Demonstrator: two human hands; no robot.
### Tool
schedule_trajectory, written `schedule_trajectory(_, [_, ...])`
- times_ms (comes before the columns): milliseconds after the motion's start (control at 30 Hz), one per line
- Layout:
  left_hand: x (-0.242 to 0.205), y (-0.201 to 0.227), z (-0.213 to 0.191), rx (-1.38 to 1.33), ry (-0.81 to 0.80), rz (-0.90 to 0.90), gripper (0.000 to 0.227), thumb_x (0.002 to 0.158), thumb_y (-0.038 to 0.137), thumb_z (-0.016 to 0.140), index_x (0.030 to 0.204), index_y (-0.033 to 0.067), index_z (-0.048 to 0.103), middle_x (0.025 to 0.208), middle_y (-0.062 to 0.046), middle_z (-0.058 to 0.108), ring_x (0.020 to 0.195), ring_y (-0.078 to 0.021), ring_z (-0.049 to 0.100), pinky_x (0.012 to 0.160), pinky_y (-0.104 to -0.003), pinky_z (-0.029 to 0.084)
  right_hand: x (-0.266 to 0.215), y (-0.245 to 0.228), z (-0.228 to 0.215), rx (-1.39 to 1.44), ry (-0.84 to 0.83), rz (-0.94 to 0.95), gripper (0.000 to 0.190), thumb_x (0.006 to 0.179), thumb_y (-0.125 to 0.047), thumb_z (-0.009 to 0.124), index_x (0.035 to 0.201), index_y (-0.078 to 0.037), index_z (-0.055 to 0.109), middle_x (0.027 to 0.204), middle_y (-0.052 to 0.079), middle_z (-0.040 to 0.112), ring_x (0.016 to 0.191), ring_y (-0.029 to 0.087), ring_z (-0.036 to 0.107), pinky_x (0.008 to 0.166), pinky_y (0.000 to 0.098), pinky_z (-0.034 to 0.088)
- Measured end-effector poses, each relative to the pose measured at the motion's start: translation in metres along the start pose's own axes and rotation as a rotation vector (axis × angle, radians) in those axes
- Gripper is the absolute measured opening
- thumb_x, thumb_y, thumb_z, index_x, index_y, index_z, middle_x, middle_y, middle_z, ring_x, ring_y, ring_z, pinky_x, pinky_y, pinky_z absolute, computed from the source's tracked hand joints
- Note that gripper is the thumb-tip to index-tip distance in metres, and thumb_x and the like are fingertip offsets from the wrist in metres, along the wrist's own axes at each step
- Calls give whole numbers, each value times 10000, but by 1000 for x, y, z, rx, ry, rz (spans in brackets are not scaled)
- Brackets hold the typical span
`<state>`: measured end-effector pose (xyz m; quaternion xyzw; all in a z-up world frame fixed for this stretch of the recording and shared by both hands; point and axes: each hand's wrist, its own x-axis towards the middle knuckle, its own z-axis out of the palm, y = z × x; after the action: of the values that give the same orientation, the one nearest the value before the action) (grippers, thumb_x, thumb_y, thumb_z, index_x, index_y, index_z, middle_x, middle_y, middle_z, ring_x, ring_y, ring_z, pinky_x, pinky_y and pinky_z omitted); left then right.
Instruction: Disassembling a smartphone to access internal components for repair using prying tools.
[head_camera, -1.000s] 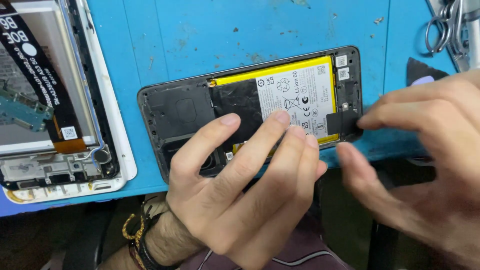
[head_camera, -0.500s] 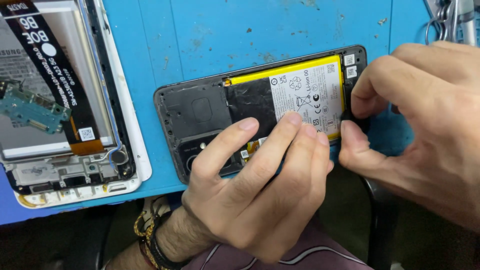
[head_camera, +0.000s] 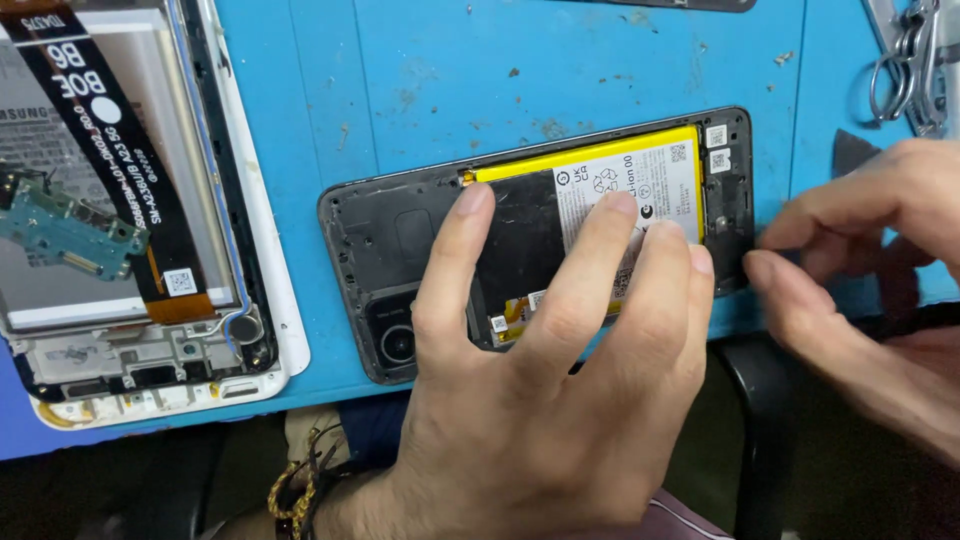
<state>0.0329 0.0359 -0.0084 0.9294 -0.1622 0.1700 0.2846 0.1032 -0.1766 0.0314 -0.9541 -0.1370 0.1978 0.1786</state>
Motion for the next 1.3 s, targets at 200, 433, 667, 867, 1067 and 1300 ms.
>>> schedule_trajectory(200, [7, 9, 0, -144, -61, -31, 209, 1043, 67, 811, 1249, 36, 802, 1348, -107, 605, 1299, -263, 543, 1108, -766, 391, -1, 12, -2, 22, -76, -11, 388, 605, -185, 966, 638, -55, 602, 475, 17, 539, 377, 115, 434, 367, 249, 361])
schedule_trajectory(433, [17, 16, -1, -191, -66, -114, 265, 1028, 138, 657, 1253, 9, 710, 1310, -130, 598, 1243, -302, 563, 1132, -803, 293, 8, 1, -5, -64, -116, -58, 314, 595, -138, 926, 768, -84, 669, 496, 13, 552, 399, 123, 474, 357, 257, 393])
schedule_trajectory(667, [22, 13, -6, -255, -76, -108, 247, 1053, 121, 627, 1239, -32, 683, 1267, -148, 594, 1219, -281, 600, 1166, -867, 192, 11, -4, -8, -75, -101, -46, 240, 650, -134, 895, 736, -78, 678, 479, 18, 566, 387, 133, 470, 363, 272, 387])
schedule_trajectory(867, [24, 11, -7, -284, -49, -130, 231, 1047, 107, 658, 1237, -24, 668, 1233, -152, 652, 1184, -294, 642, 1168, -896, 150, 14, -10, -7, -84, -99, -44, 195, 694, -131, 870, 711, -74, 685, 466, 22, 577, 378, 140, 466, 368, 285, 383])
schedule_trajectory(1067, [22, 8, -7, -312, -51, -119, 257, 1056, 89, 656, 1267, -58, 668, 1239, -182, 656, 1195, -313, 649, 1153, -920, 119, 16, -12, -5, -91, -100, -35, 172, 738, -127, 845, 686, -70, 691, 453, 26, 588, 369, 148, 463, 372, 297, 378])
schedule_trajectory(1300, [18, 6, -6, -289, -48, -89, 193, 1074, 59, 620, 1208, -61, 691, 1232, -170, 616, 1217, -313, 602, 1167, -868, 154, 15, -7, 0, 19, -91, 34, 111, 769, -21, 770, 674, -24, 713, 434, 46, 580, 355, 140, 435, 343, 275, 361])
